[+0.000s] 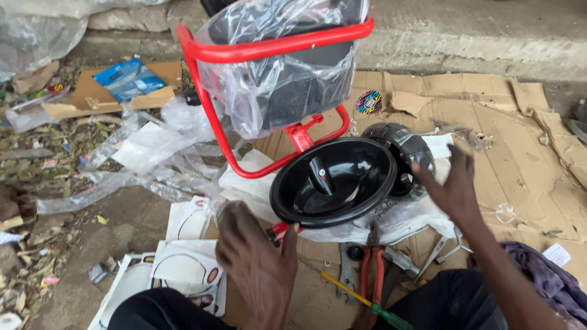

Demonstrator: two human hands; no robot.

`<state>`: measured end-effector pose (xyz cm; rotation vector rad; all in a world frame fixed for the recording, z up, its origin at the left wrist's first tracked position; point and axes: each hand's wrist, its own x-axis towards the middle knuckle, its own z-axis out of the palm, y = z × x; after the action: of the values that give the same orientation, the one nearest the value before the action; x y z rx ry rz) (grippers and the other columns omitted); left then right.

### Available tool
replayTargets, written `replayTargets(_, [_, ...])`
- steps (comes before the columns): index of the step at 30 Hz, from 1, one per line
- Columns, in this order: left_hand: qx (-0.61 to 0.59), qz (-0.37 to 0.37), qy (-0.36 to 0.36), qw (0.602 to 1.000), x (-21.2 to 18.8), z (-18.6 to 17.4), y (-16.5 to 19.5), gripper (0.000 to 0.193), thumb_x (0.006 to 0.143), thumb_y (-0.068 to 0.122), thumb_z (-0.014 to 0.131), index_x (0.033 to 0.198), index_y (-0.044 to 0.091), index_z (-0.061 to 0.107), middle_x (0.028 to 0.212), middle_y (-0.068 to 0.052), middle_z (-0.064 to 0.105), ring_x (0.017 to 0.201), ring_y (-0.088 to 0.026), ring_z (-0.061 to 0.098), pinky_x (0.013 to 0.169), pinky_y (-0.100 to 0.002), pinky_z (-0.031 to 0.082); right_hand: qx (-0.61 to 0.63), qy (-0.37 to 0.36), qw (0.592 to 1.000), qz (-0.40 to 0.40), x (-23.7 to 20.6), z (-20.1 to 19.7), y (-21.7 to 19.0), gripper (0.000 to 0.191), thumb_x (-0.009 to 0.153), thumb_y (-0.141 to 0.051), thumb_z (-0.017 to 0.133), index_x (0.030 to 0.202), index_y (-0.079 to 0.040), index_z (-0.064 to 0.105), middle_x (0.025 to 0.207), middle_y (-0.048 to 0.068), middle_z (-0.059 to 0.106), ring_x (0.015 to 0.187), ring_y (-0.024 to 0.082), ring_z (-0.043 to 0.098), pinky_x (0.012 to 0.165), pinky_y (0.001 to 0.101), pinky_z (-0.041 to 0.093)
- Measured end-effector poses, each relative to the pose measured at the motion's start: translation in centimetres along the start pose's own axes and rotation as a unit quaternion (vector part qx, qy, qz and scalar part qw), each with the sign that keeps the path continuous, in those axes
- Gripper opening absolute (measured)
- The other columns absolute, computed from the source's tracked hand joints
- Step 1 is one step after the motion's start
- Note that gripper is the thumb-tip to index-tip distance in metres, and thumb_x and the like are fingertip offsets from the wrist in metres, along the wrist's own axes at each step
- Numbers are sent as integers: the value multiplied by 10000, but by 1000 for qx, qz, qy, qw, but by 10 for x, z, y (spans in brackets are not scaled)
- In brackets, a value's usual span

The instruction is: The person sits on the ground and assembles a children's tricycle. They use a screwdriver to fasten the black seat to the red frame, fit a rear wheel onto the axle, then sort and gather small washers and nuts from a plastic sheet on the cardboard.

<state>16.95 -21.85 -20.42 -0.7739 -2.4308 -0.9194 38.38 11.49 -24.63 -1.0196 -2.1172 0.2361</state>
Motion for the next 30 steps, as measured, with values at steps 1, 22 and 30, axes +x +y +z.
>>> replayTargets(1, [28, -34, 26, 999, -9, -1, -1, 1079, 661, 533, 834, 1477, -35, 412, 1440, -298, 476, 1238, -498, 549, 982, -559, 433, 9, -24, 1000, -10, 20, 10, 4, 965, 910, -546, 801, 1520, 85, 401, 1451, 385, 475, 1340, 496, 499, 1070, 554, 454])
replayTargets(22, [-124, -114, -79, 983, 116, 49, -93, 794, 879, 420, 795, 1473, -7, 485, 1386, -300, 581, 1182, -498, 625, 966, -534, 522, 214, -104, 947, 214, -9, 43, 0, 796, 906, -585, 724, 1335, 64, 557, 1157, 214, 681, 1040, 274, 629, 886, 400, 510])
replayTargets(30, [-9, -184, -106, 977, 63, 32, -51, 966, 742, 365, 811, 1512, 1, 355, 1325, -294, 546, 985, -532, 651, 800, -626, 531, 164, 13, 973, -160, 132, 25, -52, 989, 946, -260, 914, 1585, 97, 248, 1600, 282, 363, 1480, 396, 432, 1229, 475, 383])
